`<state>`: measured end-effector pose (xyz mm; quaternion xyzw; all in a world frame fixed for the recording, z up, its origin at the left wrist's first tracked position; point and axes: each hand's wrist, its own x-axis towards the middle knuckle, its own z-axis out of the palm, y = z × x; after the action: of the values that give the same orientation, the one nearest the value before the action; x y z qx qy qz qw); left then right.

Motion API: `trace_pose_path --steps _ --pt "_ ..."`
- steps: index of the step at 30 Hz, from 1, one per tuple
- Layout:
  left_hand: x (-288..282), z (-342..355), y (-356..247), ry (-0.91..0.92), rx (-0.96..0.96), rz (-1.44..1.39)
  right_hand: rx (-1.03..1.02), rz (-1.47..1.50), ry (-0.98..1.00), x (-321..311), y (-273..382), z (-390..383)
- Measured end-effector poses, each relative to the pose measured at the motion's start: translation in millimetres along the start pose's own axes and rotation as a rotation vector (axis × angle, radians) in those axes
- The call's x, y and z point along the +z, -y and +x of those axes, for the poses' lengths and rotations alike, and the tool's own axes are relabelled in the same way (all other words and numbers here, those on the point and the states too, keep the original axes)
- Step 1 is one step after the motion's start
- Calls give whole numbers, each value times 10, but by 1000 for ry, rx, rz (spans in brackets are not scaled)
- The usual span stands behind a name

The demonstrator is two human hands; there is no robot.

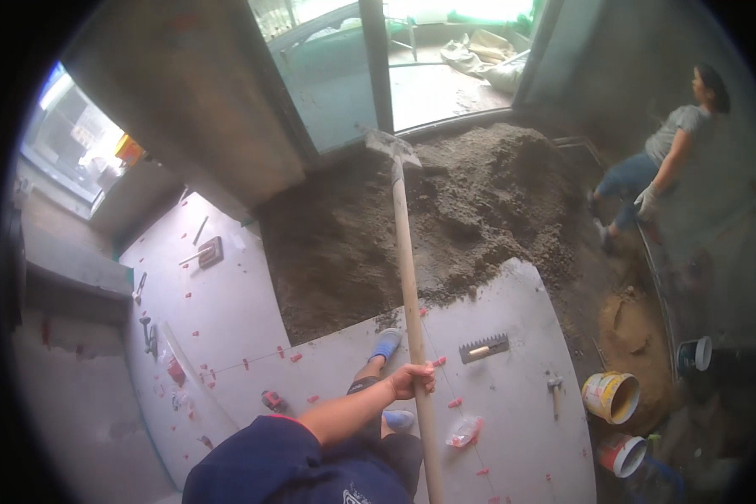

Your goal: The person prepares the floor by spreading and leveling a sand and cement mixture using a notched trowel, shovel, and long straightedge. They then position a laser level and check the alignment of large white tiles.

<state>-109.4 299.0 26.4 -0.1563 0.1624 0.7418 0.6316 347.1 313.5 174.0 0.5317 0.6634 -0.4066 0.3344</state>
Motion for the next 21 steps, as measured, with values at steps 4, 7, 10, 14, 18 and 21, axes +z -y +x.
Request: trace_pose_path --steps 4,7,10,14,18,21 --pt "-414 225 95 -478 -54 78 43 15 -9 -143 746 -150" --pt "-826 383 55 -805 -22 258 49 24 -5 -195 1306 -106" --pt "-740 475 19 -962 -45 433 92 35 -16 -204 1743 -30" --pt "46 105 52 -1058 -106 712 153 65 -29 -267 2199 66" --pt "-166 -331 441 -811 -99 826 168 67 -8 -230 2554 160" --pt "-926 -163 577 -912 331 1406 145 62 22 -164 2769 188"
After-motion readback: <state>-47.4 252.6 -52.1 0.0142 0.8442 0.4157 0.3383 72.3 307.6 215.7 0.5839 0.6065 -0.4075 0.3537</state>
